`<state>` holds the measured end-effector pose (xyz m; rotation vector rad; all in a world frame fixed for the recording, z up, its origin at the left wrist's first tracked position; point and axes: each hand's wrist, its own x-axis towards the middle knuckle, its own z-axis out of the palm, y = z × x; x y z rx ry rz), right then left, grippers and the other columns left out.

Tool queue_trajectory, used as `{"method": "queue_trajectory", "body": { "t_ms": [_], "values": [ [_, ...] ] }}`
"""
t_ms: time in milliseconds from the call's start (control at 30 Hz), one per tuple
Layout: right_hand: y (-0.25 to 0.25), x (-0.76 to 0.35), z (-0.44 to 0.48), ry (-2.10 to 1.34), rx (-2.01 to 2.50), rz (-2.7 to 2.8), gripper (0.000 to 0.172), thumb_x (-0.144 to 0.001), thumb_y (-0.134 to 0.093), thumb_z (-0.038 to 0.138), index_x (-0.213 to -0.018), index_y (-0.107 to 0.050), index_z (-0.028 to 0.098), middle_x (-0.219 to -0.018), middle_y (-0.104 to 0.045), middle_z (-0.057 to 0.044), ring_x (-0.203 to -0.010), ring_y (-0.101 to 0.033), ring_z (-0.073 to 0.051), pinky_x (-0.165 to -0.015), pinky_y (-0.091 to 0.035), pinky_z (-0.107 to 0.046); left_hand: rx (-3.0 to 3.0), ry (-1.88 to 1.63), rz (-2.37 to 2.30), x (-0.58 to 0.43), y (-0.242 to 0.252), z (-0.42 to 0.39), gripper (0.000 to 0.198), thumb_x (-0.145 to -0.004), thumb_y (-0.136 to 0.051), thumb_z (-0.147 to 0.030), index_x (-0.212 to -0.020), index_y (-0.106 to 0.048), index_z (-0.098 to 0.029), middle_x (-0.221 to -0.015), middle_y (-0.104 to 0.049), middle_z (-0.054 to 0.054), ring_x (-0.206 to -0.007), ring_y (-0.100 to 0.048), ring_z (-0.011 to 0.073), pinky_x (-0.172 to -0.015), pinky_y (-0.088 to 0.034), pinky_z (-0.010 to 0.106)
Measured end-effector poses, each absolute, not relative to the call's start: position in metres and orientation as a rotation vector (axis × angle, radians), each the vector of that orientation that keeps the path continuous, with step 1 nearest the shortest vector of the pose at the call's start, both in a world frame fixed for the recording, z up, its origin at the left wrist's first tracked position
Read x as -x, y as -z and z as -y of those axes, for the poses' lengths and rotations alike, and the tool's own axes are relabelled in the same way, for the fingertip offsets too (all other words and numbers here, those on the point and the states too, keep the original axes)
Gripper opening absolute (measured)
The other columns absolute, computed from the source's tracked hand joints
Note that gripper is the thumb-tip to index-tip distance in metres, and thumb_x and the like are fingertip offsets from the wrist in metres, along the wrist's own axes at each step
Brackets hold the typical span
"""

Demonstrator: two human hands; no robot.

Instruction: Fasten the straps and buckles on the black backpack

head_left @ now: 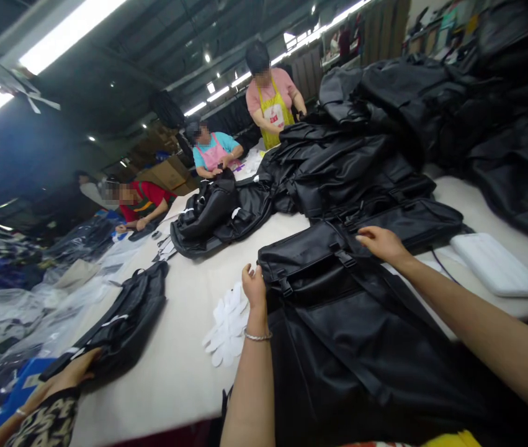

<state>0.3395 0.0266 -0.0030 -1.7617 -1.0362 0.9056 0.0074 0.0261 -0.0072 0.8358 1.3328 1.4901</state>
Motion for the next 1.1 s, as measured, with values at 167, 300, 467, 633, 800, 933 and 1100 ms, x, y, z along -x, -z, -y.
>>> {"method": "queue_trajectory", "body": {
  "t_ms": [167,300,467,633,800,933,1100],
  "values": [
    [0.019,-0.329,0.078,-0.608,1.775,1.784,0.029,-0.07,-0.055,0.04,-0.091,-0.06,0.022,-0.093,-0.059,-0.006,-0.083,-0.053,-0.02,-0.077,-0.041,-0.03,-1.33,-1.28,-1.289,-0.026,0.017,0.007,0.031,-0.062,-0.064,-0.015,-0.092,-0.062,-0.023,-0.119,-0.051,0.004,-0.127,-0.021,0.0193,-0.106,-0.003,0.033],
    [0.028,-0.301,0.109,-0.391,1.759,2.05,0.029,-0.077,-0.046,0.032,-0.102,-0.059,0.022,-0.101,-0.054,-0.008,-0.09,-0.05,-0.022,-0.084,-0.037,-0.034,-1.406,-1.295,-1.424,-0.039,0.014,0.006,0.029,-0.06,-0.064,-0.013,-0.088,-0.062,-0.022,-0.122,-0.048,0.006,-0.129,-0.014,0.0211,-0.105,0.003,0.038],
    [0.021,-0.304,0.102,-0.488,1.898,1.957,0.04,-0.076,-0.046,0.039,-0.11,-0.053,0.018,-0.098,-0.056,-0.009,-0.085,-0.053,-0.021,-0.077,-0.04,-0.03,-1.576,-1.374,-1.405,-0.071,-0.004,0.013,0.016,-0.067,-0.058,-0.019,-0.083,-0.062,-0.019,-0.11,-0.055,0.01,-0.117,-0.035,0.0231,-0.103,-0.015,0.035],
    [0.011,-0.308,0.083,-0.713,2.063,1.72,0.035,-0.072,-0.05,0.045,-0.092,-0.059,0.019,-0.081,-0.062,-0.008,-0.077,-0.057,-0.02,-0.066,-0.04,-0.028,-1.466,-0.877,-1.393,-0.14,0.003,0.012,0.015,-0.062,-0.063,-0.022,-0.076,-0.065,-0.017,-0.084,-0.063,0.009,-0.085,-0.055,0.022,-0.086,-0.036,0.035],
    [0.008,-0.299,0.062,-0.724,2.218,1.57,0.02,-0.065,-0.06,0.038,-0.071,-0.06,0.02,-0.078,-0.063,-0.008,-0.079,-0.057,-0.022,-0.064,-0.039,-0.029,-1.406,-0.781,-1.447,-0.181,0.013,-0.006,0.021,-0.048,-0.073,-0.02,-0.066,-0.063,-0.016,-0.066,-0.062,0.004,-0.073,-0.055,0.0181,-0.072,-0.04,0.03],
    [0.005,-0.298,0.055,-0.734,2.178,1.519,0.014,-0.064,-0.06,0.034,-0.068,-0.058,0.021,-0.076,-0.063,-0.005,-0.074,-0.057,-0.018,-0.06,-0.038,-0.026,-1.435,-0.727,-1.493,-0.185,0.01,-0.017,0.021,-0.045,-0.074,-0.025,-0.055,-0.057,-0.016,-0.05,-0.052,-0.002,-0.062,-0.052,0.0145,-0.063,-0.039,0.026],
    [0.004,-0.307,0.048,-0.814,2.046,1.511,0.01,-0.067,-0.057,0.031,-0.067,-0.058,0.021,-0.068,-0.062,-0.001,-0.063,-0.055,-0.013,-0.055,-0.036,-0.021,-1.625,-0.723,-1.551,-0.181,0.005,-0.02,0.024,-0.051,-0.07,-0.035,-0.058,-0.055,-0.018,-0.054,-0.052,-0.002,-0.061,-0.049,0.0127,-0.065,-0.037,0.026]
  ]
}}
